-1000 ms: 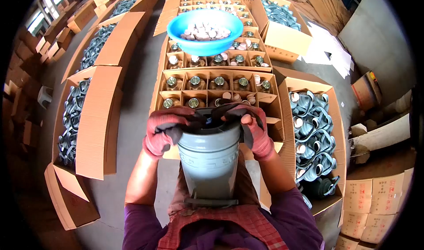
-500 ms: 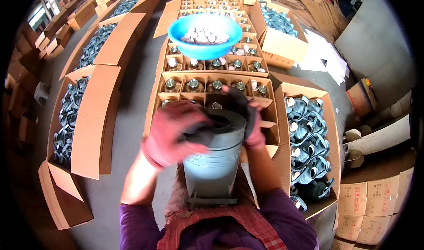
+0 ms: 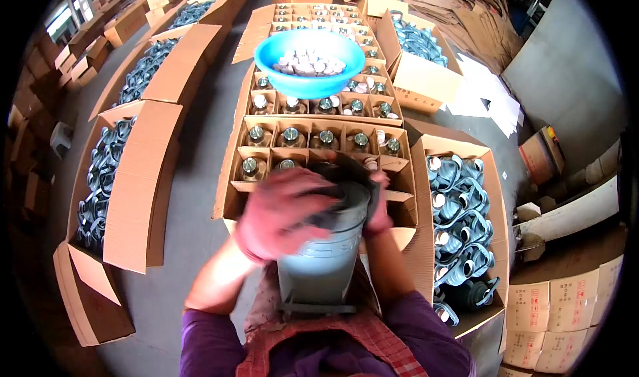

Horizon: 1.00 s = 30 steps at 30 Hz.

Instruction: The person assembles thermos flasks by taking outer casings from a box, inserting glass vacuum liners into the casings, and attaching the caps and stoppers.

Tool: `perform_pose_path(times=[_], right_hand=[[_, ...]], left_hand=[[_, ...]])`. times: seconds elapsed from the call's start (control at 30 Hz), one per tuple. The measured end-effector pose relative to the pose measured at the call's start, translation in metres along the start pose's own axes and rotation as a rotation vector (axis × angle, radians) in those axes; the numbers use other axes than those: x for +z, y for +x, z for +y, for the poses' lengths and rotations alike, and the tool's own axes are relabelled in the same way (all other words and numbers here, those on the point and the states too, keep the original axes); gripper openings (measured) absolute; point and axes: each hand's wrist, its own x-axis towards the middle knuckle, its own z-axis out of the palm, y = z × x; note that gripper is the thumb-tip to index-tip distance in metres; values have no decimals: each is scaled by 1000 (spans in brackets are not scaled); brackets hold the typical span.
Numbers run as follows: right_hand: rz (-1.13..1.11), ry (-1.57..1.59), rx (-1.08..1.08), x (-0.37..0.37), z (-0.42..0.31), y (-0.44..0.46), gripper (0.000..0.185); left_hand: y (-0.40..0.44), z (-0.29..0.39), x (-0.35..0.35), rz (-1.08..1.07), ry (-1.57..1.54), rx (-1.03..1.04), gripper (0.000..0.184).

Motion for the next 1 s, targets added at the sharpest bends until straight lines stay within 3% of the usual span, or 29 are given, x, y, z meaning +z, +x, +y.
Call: perform_pose_path(times=[0.03, 0.07, 0.1, 0.13, 0.2, 0.27, 0.33, 0.4, 0.43, 0.47, 0.5, 0.53, 0.6, 0.67, 0.7, 0.8, 1.0], right_hand=[[14, -469, -70, 8, -27, -13, 89], [-40, -740, -187, 8, -44, -18, 89], [-78, -766, -169, 2, -46, -17, 90], [-116, -792, -135, -2, -47, -18, 90], [178, -249, -66, 6, -17, 3, 89], [-34, 315, 21, 3, 14, 21, 84], [-122, 132, 56, -1, -5, 1, 80], [-56, -544, -134, 10, -45, -16, 73], [-94, -754, -166, 15, -60, -15, 73], [-124, -963, -179, 20, -71, -14, 73], [65, -825, -47, 21, -67, -11, 74], [67, -698, -112, 22, -68, -6, 76], [53, -439, -248, 24, -73, 9, 80], [-100, -256, -396, 35, -104, 11, 81], [47, -277, -577, 45, -116, 4, 84], [-264, -118, -693, 111, -178, 1, 92], [-443, -205, -736, 164, -218, -24, 92]], left_hand=[[-19, -17, -5, 58, -168, -76, 44], [-34, -37, -9, 113, -330, -140, 46], [-55, -48, -5, 140, -408, -306, 52], [-39, -32, -11, 68, -282, -254, 52], [6, 4, -21, -75, -30, -125, 52], [24, 31, 11, -68, 250, -8, 49], [3, 7, 4, -92, 118, 11, 45], [-38, -29, -5, 124, -251, -177, 47], [-46, -33, -6, 186, -449, -366, 53], [-59, -48, -4, 178, -579, -373, 53], [-41, -36, -18, 77, -466, -332, 54], [-18, -22, -35, -19, -351, -273, 55], [-17, -10, -44, 349, -443, -177, 61], [19, 34, -69, 559, -662, -1, 60], [33, 55, -86, 549, -553, -16, 61], [61, 118, -134, 508, -246, -55, 65], [69, 125, -144, 322, -48, -31, 65]])
